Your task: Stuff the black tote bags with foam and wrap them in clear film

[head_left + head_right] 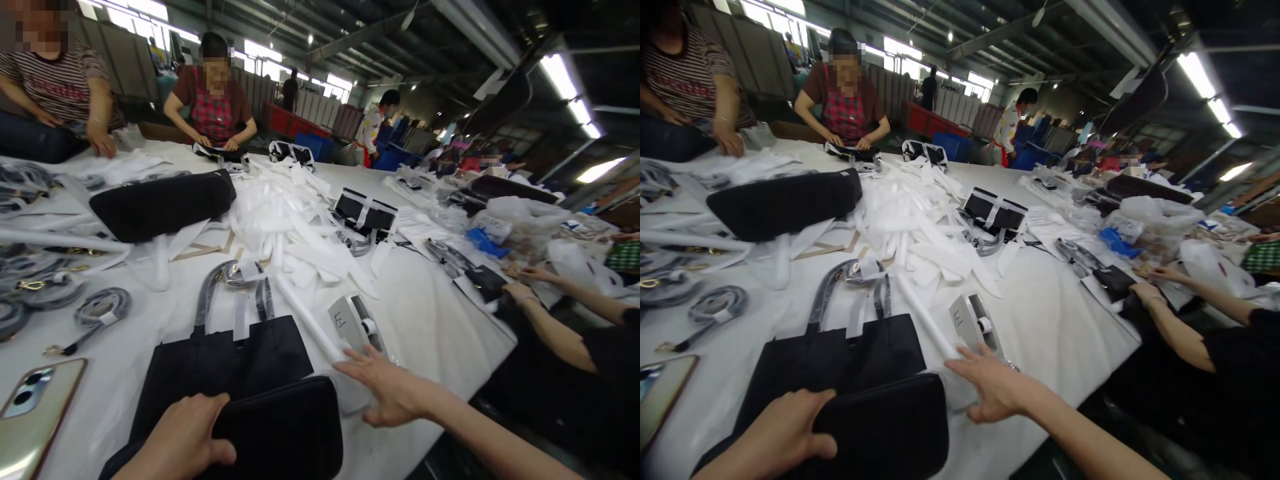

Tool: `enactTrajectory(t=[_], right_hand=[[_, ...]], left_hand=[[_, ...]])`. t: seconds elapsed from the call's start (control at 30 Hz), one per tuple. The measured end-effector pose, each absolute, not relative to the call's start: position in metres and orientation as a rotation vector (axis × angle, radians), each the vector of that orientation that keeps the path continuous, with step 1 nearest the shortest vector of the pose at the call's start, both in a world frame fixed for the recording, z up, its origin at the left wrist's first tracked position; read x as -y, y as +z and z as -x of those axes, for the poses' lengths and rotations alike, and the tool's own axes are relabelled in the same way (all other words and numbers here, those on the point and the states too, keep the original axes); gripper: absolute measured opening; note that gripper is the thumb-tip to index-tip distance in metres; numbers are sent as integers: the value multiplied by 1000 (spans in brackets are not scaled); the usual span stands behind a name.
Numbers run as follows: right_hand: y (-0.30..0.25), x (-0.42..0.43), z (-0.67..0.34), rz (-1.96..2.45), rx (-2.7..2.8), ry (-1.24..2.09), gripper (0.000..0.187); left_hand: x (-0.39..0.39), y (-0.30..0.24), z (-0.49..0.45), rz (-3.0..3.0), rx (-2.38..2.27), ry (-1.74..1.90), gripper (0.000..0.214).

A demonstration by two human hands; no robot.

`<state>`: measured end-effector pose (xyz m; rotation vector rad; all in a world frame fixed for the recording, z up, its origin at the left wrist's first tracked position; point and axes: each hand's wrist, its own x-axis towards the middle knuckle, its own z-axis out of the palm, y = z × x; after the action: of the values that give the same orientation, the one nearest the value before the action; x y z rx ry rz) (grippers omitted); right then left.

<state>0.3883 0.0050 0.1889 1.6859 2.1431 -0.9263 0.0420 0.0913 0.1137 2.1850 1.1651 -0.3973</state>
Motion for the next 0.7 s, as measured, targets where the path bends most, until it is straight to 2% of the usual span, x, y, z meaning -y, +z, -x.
enactTrajectory(t=[0.1,0.13,0.27,0.37,0.47,0.7], right_hand=[[178,2,-381,-1779,-2113,-858,36],[179,1,-381,-1867,-2099,-832,31],[197,-5,-393,-2018,-2055,-873,30],[208,-5,-404,-1936,-1999,-725,23],[212,-9,-414,-1987,-1989,-616,28],[187,-44,-403,-2606,-1949,-826,36]], left_hand=[[-93,112,-42,-2173,-1170,-395,59],[-94,111,-42,-2175,-1172,-393,59],[-95,102,-42,-2179,-1166,-393,55],[-96,95,-41,-2172,-1168,-404,56],[-97,92,-40,-2163,-1166,-416,56],[-96,96,-41,-2165,-1156,-397,56]])
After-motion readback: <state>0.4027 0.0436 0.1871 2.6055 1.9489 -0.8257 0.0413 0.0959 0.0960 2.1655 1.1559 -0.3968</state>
